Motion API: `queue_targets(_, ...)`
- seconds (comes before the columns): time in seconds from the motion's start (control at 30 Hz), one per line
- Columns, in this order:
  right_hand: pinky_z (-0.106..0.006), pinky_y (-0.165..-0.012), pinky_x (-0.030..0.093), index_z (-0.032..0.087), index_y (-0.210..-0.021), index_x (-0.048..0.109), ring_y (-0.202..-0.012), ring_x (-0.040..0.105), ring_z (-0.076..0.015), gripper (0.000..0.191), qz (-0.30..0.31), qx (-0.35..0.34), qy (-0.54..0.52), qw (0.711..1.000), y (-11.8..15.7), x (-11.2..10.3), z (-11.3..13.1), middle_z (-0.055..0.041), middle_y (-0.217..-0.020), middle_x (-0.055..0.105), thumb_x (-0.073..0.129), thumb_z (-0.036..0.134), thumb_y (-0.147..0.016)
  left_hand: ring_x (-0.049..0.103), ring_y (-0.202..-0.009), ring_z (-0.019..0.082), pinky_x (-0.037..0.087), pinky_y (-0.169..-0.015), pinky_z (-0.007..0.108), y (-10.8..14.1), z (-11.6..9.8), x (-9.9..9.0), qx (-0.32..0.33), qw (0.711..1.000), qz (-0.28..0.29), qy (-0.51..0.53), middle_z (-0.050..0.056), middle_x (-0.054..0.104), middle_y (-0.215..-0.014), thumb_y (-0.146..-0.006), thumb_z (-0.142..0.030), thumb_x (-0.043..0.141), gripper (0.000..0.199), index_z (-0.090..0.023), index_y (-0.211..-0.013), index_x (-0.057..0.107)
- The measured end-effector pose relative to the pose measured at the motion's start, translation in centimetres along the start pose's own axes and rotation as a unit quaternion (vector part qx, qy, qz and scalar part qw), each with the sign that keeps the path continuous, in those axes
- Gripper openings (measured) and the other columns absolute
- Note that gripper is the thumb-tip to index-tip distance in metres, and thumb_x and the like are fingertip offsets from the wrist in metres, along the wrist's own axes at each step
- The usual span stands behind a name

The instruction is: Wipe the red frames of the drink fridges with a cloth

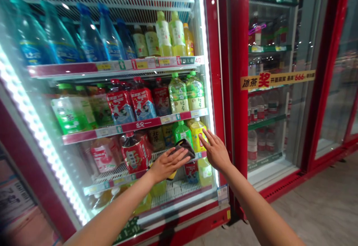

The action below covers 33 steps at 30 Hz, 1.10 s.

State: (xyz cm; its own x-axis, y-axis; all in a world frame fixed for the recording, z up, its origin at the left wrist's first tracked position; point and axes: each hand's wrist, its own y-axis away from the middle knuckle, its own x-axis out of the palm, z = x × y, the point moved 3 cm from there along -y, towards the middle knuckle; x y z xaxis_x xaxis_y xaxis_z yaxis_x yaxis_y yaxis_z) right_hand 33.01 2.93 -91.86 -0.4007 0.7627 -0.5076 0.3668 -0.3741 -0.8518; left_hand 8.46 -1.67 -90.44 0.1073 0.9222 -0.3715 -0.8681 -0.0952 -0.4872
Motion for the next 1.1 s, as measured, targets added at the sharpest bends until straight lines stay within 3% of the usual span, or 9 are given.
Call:
queue_targets(0.07,-0.047,-0.114,0.043,0.027,-0.155,0.040,-0.152,0.031,-0.0271,0.077,-0.002,0.001,-0.007,1.000,-0.1,-0.1,-0.4,-0.0075,-0.165,0.032,0.047,0.000,-0.083,0.030,-0.152,0.014,0.012,-0.130,0.038,-0.8,1.3,-0.3,-0.009,1.000,-0.004,0.005,0.000,0.046,-0.158,-0.094,-0.013,0.057,0.060,-0.030,-0.150,0.046)
queue_targets(0.27,-0.048,-0.119,0.037,0.025,-0.152,0.047,-0.153,0.027,-0.0273,0.074,0.015,0.037,0.001,0.999,-0.1,0.2,-0.7,-0.0081,-0.165,0.031,0.046,-0.001,-0.082,0.019,-0.156,0.028,0.011,-0.129,0.055,-9.7,6.2,0.6,-0.220,0.975,-0.001,-0.042,0.010,0.029,-0.166,-0.094,-0.027,0.062,0.076,-0.028,-0.160,0.025)
queue_targets(0.33,-0.048,-0.120,0.035,0.026,-0.151,0.047,-0.153,0.028,-0.0269,0.073,0.023,0.053,0.017,0.998,0.3,0.3,-0.7,-0.0069,-0.165,0.033,0.046,0.000,-0.083,0.020,-0.156,0.027,0.010,-0.129,0.053,-10.1,4.9,1.5,-0.192,0.980,0.016,-0.050,0.009,0.028,-0.166,-0.095,-0.029,0.060,0.074,-0.026,-0.160,0.025)
queue_targets(0.47,-0.048,-0.119,0.035,0.025,-0.152,0.046,-0.152,0.031,-0.0266,0.070,0.038,0.079,0.055,0.995,1.3,0.3,-1.1,-0.0067,-0.164,0.034,0.046,0.002,-0.086,0.026,-0.154,0.022,0.011,-0.130,0.047,-6.0,0.1,2.9,-0.044,0.998,0.031,-0.045,0.006,0.034,-0.165,-0.096,-0.026,0.056,0.065,-0.025,-0.157,0.034)
queue_targets(0.57,-0.048,-0.119,0.035,0.024,-0.153,0.043,-0.151,0.031,-0.0258,0.071,0.049,0.088,0.066,0.993,1.7,0.0,-1.7,-0.0060,-0.164,0.033,0.046,0.002,-0.086,0.031,-0.152,0.018,0.015,-0.130,0.043,-4.7,-0.7,3.1,0.024,0.999,0.025,-0.032,0.002,0.038,-0.163,-0.097,-0.022,0.053,0.058,-0.028,-0.154,0.039)
queue_targets(0.73,-0.047,-0.119,0.035,0.022,-0.156,0.038,-0.151,0.032,-0.0247,0.071,0.031,0.118,0.063,0.991,1.5,-0.7,-2.8,-0.0063,-0.164,0.033,0.043,0.002,-0.088,0.021,-0.156,0.025,0.012,-0.129,0.051,-11.9,3.7,3.0,-0.128,0.991,0.023,-0.036,0.008,0.030,-0.166,-0.094,-0.029,0.060,0.071,-0.026,-0.159,0.031)
queue_targets(0.83,-0.046,-0.119,0.036,0.022,-0.161,0.025,-0.151,0.032,-0.0237,0.079,-0.001,0.142,0.059,0.988,1.8,-0.8,-3.1,-0.0079,-0.164,0.033,0.040,0.000,-0.087,0.019,-0.156,0.029,0.010,-0.129,0.053,-14.9,3.6,3.7,-0.185,0.982,0.022,-0.034,0.011,0.026,-0.167,-0.092,-0.032,0.062,0.076,-0.024,-0.159,0.029)
queue_targets(1.0,-0.049,-0.119,0.035,0.023,-0.163,0.014,-0.152,0.031,-0.0241,0.084,-0.020,0.137,0.055,0.989,2.5,-0.6,-3.4,-0.0083,-0.164,0.033,0.037,-0.003,-0.087,0.030,-0.152,0.025,0.006,-0.130,0.049,-11.9,-1.3,5.7,-0.018,0.999,0.030,-0.040,0.009,0.033,-0.165,-0.095,-0.032,0.056,0.059,-0.023,-0.152,0.044)
queue_targets(1.1,-0.051,-0.119,0.036,0.023,-0.162,0.018,-0.152,0.030,-0.0256,0.084,-0.022,0.150,0.046,0.987,2.4,-0.9,-4.0,-0.0090,-0.164,0.034,0.038,-0.003,-0.085,0.031,-0.152,0.024,0.008,-0.130,0.049,-12.3,-1.0,6.0,-0.006,0.999,0.026,-0.040,0.007,0.033,-0.165,-0.096,-0.028,0.054,0.058,-0.025,-0.153,0.042)
